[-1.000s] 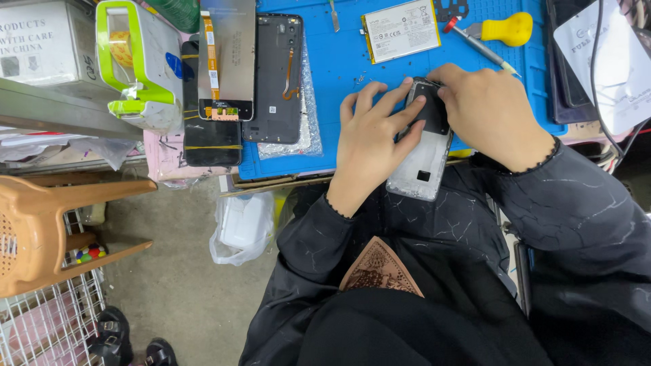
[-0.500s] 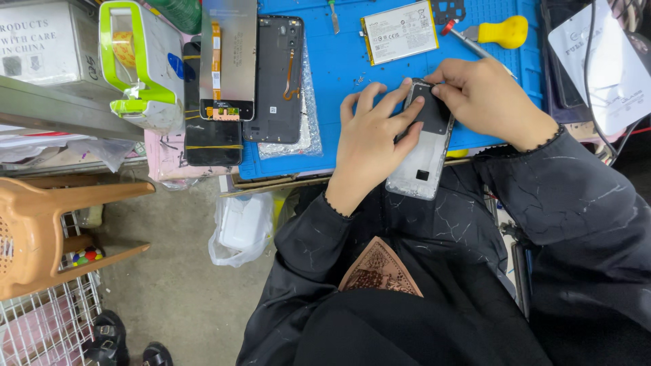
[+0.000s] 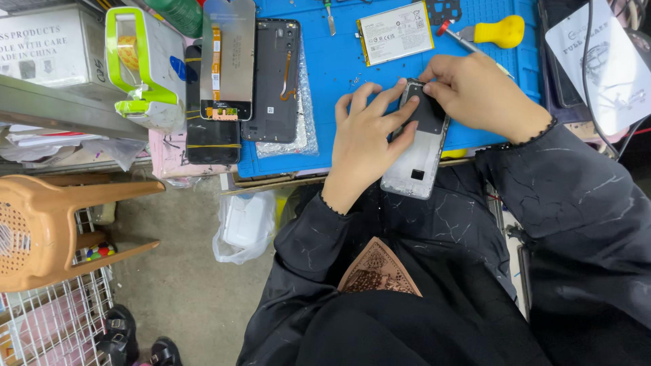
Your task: The person removes the internal components and battery from a mobile phone chassis using a small prying tool.
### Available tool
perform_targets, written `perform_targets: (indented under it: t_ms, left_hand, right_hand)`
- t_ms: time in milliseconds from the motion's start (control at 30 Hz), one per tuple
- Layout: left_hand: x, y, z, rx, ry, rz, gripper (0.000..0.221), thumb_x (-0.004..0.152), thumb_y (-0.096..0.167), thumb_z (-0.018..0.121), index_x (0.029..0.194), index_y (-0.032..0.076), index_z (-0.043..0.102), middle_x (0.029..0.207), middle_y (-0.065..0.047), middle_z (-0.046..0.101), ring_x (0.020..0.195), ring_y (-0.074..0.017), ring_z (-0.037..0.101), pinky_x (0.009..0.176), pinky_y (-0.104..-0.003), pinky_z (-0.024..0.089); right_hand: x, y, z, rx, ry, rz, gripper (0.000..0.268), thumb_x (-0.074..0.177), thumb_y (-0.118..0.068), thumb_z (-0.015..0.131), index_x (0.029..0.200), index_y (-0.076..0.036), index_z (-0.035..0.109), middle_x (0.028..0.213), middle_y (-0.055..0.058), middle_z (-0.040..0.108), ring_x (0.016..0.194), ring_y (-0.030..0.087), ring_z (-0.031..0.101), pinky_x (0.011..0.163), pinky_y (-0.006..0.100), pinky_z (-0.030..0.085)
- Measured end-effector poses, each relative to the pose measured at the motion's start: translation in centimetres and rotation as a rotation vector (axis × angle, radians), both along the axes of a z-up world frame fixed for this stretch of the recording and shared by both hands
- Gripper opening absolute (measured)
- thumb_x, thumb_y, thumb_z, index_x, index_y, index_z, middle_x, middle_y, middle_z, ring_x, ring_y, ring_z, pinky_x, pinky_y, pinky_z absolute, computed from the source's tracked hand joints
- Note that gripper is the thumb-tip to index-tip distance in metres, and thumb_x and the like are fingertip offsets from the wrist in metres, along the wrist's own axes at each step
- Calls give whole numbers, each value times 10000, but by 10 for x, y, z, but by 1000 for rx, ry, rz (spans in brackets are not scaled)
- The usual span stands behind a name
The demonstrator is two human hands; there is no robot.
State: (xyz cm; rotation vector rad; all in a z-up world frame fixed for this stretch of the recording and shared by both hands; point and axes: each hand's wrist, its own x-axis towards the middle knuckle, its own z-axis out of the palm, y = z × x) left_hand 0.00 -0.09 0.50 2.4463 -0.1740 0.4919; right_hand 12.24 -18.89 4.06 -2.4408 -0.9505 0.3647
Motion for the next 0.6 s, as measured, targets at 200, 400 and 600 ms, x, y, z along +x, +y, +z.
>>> perform_targets:
  t_ms: [200,400,600]
  left_hand:
    - [0,0,0,-75,16,8,331,897,333,747,1209,225,777,1421,35,640,1301,-228,509,1147,-448,334]
    - [3,0,4,-229,-34,35,394,844,299,804,1215,173,764,1420,2,615,1298,-243,464,1125,-437,331]
    - [-8,-1,15,-179,-73,-112,129,937,242,773,1048,181,799,1091,99,743,1070,-177,571,1023,-397,382]
  right_hand:
    - [8,-16,12,201,456,-29,267,978,-146,651,1228,-57,684,644,7,603,574,68,518,526,251,400]
    - [-24,-32,23,209,440,-100,169,994,-131,663,1103,-8,704,637,15,556,589,55,471,535,249,364]
    - [-54,-27,29,260,330,-23,198,958,-134,692,1116,-20,722,751,-3,693,628,28,568,527,237,435]
